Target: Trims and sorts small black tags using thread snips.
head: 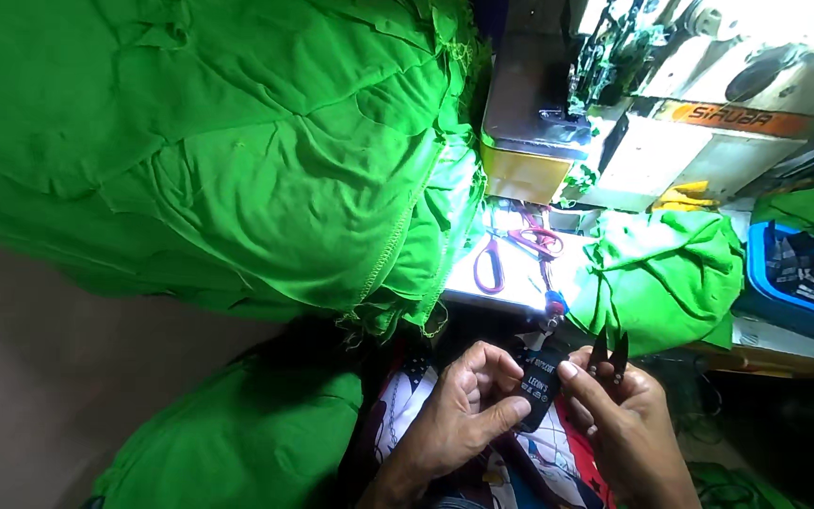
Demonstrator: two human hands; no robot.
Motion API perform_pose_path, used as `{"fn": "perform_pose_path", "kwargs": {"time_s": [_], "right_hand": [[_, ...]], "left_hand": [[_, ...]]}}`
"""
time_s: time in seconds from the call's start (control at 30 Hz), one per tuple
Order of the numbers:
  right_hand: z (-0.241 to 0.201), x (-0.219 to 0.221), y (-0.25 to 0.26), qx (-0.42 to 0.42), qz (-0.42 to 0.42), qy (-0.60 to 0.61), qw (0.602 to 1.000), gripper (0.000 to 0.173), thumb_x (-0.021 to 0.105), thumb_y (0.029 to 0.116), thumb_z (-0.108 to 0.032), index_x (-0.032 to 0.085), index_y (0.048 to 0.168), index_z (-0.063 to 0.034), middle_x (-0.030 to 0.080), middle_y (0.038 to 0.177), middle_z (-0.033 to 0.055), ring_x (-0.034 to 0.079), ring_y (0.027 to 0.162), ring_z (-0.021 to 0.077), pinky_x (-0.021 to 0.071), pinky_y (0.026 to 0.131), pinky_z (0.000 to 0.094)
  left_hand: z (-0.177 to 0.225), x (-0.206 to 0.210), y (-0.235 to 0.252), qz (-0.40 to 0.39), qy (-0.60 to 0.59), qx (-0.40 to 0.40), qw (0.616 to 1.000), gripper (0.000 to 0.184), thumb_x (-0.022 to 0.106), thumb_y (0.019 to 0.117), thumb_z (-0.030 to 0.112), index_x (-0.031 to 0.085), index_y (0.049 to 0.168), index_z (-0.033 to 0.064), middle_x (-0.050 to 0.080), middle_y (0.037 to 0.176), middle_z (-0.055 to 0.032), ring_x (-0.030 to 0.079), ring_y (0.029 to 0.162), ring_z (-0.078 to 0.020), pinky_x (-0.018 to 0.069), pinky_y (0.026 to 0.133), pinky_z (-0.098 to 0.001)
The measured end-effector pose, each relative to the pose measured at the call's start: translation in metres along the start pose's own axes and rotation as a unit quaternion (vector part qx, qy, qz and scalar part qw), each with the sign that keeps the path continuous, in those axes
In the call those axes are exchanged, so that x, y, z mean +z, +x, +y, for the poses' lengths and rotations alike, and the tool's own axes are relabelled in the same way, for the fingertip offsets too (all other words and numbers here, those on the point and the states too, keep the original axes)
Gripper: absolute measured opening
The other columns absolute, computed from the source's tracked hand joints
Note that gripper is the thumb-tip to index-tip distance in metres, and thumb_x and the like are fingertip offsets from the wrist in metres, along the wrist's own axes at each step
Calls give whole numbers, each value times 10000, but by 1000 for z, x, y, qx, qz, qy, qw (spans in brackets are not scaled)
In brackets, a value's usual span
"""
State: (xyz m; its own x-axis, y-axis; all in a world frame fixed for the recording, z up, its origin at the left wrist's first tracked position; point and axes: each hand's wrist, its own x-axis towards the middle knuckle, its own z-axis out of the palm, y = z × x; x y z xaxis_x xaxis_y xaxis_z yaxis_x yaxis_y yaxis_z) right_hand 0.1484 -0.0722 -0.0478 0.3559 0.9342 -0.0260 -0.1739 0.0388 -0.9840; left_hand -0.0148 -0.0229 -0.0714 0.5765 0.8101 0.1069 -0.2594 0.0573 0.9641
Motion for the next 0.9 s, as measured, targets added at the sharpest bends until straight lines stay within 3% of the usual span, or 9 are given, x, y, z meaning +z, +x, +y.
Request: {"fn": "perform_pose_path", "kwargs": {"time_s": [0.17, 0.33, 0.53, 0.73, 0.83, 0.9], "right_hand": [[6, 0, 8, -2, -10, -47, 999, 163, 604, 901, -14, 633, 832, -159, 574, 627, -145, 458, 470, -77, 388, 440, 90], [8, -2, 8, -28, -21, -102, 994, 121, 620, 904, -58, 642, 839, -157, 561, 625, -157, 471, 485, -83, 392, 449, 87], [7, -3, 9, -24, -25, -93, 995, 142, 610, 907, -47, 631, 831, -165, 557, 623, -159, 468, 482, -81, 392, 446, 89], [5, -4, 10, -26, -29, -100, 994, 154, 604, 912, -56, 624, 819, -178, 545, 615, -164, 455, 478, -88, 375, 439, 83], [4, -11, 8, -24, -64, -132, 989, 86, 558, 976, -128, 630, 932, -140, 531, 660, -158, 438, 501, -90, 369, 461, 76], [2, -21, 4, -29, -105, -173, 979, 207, 491, 1044, -245, 610, 1083, -81, 551, 749, -140, 444, 545, -93, 381, 487, 73]], "left_hand": [[-1, -6, -1, -17, -60, -30, 998, 300, 633, 871, -92, 504, 1070, 93, 660, 901, 115, 657, 829, 24, 563, 764, -176], [-2, -10, -2, -23, -74, -40, 996, 296, 638, 861, -80, 505, 1007, 140, 648, 861, 134, 625, 779, 49, 527, 694, -142], [-3, -15, -3, -46, -75, -34, 996, 213, 625, 873, -87, 633, 998, 85, 693, 909, 118, 662, 835, 39, 560, 760, -154], [-2, -16, -5, -52, -50, -35, 997, 204, 640, 851, -104, 676, 986, 46, 712, 906, 109, 664, 822, 47, 561, 763, -143], [-1, -18, -5, -46, -46, -31, 997, 197, 641, 841, -109, 704, 966, 30, 721, 918, 100, 668, 830, 46, 566, 768, -144], [-2, -19, -4, -41, -48, -30, 998, 202, 638, 839, -113, 709, 965, 28, 728, 922, 97, 672, 833, 43, 568, 769, -147]]}}
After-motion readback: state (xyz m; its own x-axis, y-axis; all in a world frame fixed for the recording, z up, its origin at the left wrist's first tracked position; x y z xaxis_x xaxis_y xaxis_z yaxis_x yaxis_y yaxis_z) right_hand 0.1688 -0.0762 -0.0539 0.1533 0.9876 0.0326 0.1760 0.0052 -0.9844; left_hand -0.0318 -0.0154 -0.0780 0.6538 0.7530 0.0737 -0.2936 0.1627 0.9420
